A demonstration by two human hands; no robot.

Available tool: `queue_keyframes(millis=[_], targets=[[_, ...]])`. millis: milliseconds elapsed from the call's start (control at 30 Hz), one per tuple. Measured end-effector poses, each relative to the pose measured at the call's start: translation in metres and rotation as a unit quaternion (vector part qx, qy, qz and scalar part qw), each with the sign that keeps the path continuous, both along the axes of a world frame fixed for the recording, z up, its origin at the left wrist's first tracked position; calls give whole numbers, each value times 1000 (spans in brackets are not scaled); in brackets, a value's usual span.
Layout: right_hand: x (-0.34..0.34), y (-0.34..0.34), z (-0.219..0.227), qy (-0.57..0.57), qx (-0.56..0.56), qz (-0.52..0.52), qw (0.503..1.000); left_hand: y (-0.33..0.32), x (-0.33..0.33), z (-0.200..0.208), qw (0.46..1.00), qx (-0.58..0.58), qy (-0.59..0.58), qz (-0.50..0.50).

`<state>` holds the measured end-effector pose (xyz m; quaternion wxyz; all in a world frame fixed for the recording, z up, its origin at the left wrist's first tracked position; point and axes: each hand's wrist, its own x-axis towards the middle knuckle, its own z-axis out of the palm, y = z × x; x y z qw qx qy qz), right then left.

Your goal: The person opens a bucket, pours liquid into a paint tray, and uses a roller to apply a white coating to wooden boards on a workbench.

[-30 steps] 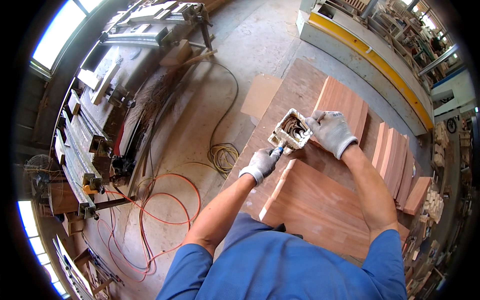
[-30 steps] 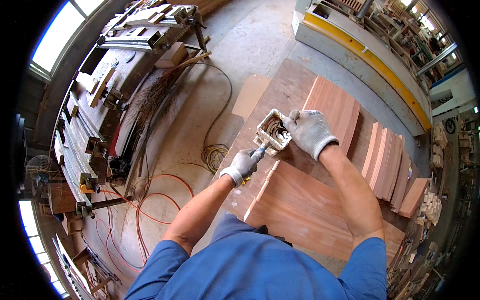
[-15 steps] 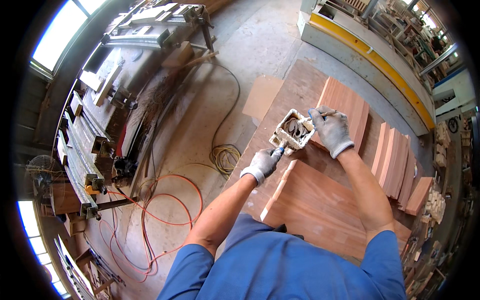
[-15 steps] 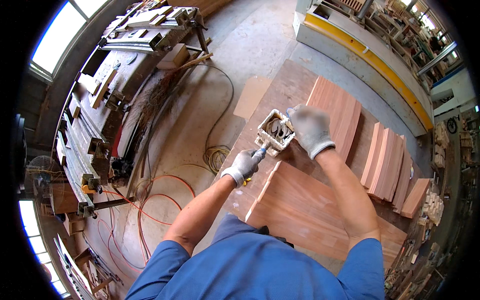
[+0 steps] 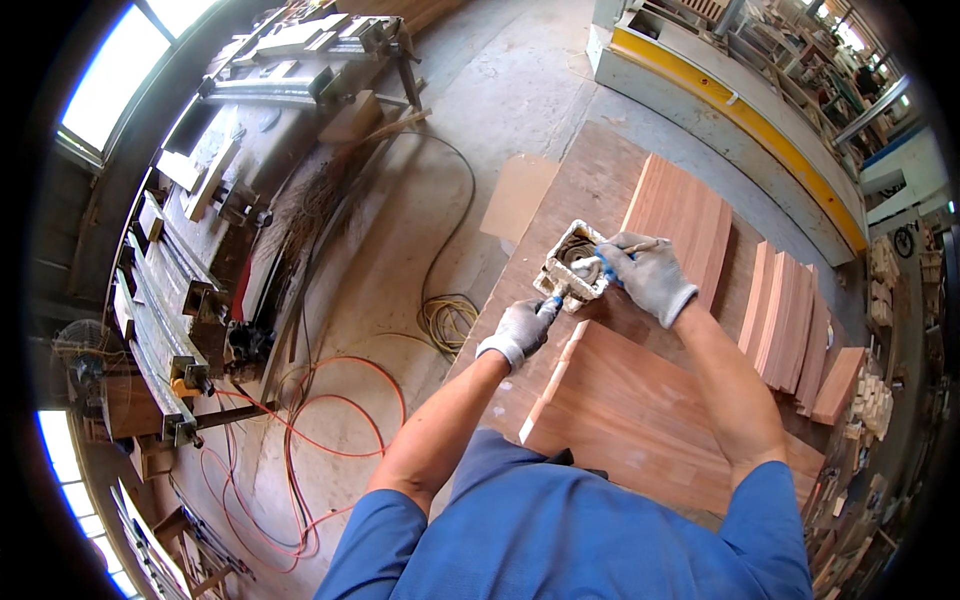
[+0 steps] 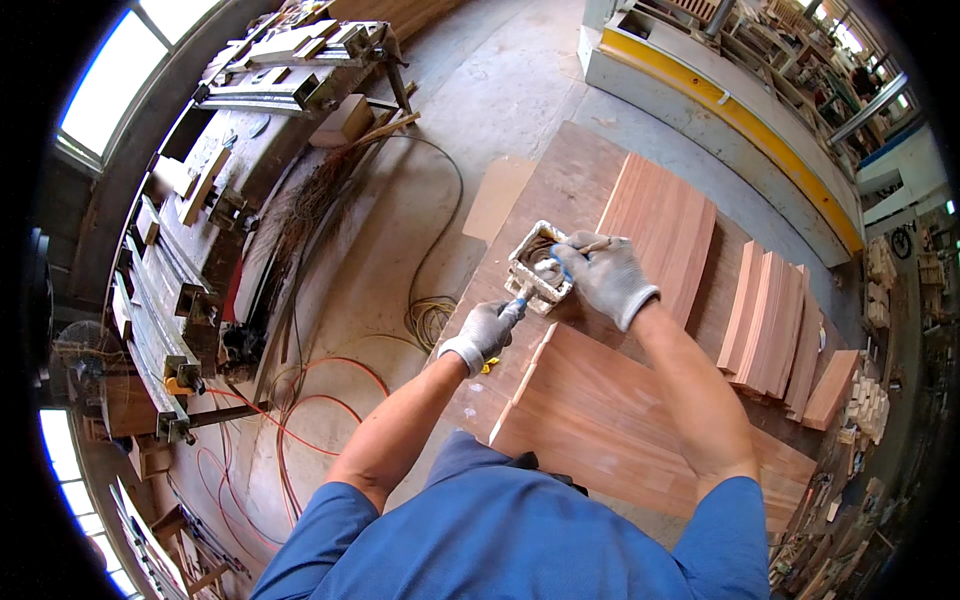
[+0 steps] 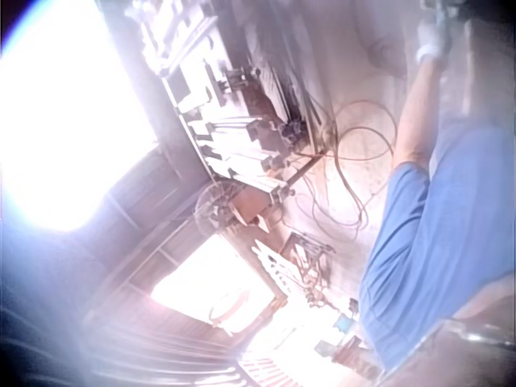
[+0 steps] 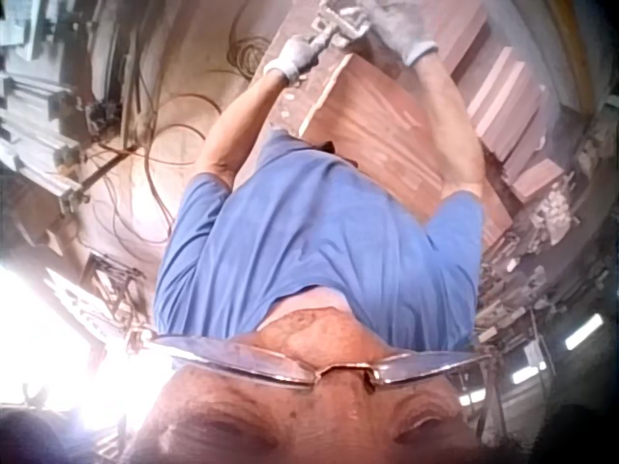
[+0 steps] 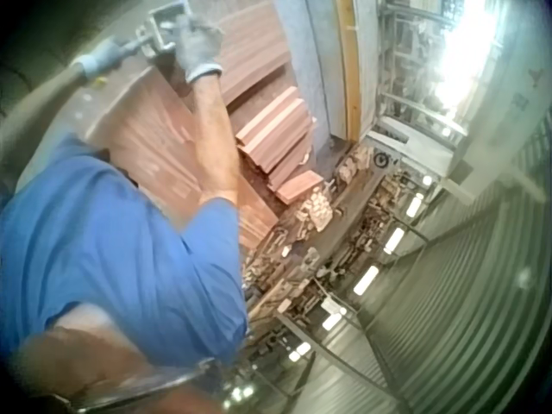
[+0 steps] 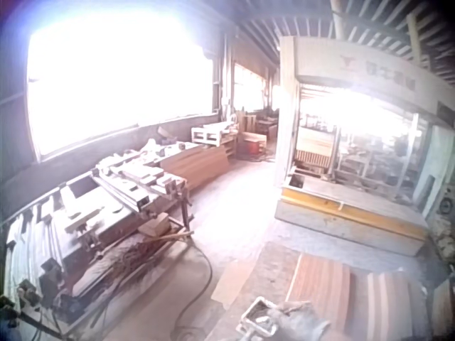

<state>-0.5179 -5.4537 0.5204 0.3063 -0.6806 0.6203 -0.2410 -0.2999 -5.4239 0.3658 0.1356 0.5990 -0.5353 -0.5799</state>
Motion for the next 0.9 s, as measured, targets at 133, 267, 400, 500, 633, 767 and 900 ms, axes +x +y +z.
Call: queue_keyframes(millis=[133, 267, 400, 500, 633, 767, 900], targets=[[-1, -6, 18, 130, -45, 15, 990, 0, 1, 3, 1000, -9, -8, -1], [11, -1, -2, -52, -42, 24, 997, -1, 1, -4, 1000, -15, -8, 0], [-14, -8, 9, 114, -16, -9, 993, -2, -1, -2, 1000, -8, -19, -10], [3, -6, 6, 56, -69, 33, 996, -2, 2, -3, 1000, -12, -19, -14], [-14, -8, 4, 95, 5, 47, 994, -1, -1, 0, 1000, -5, -16, -14], [4, -8, 14, 26, -30, 14, 999, -3, 2, 1, 1000, -5, -17, -9], [0, -3, 20, 48, 15, 31, 998, 0, 1, -3, 1000, -4, -3, -1]])
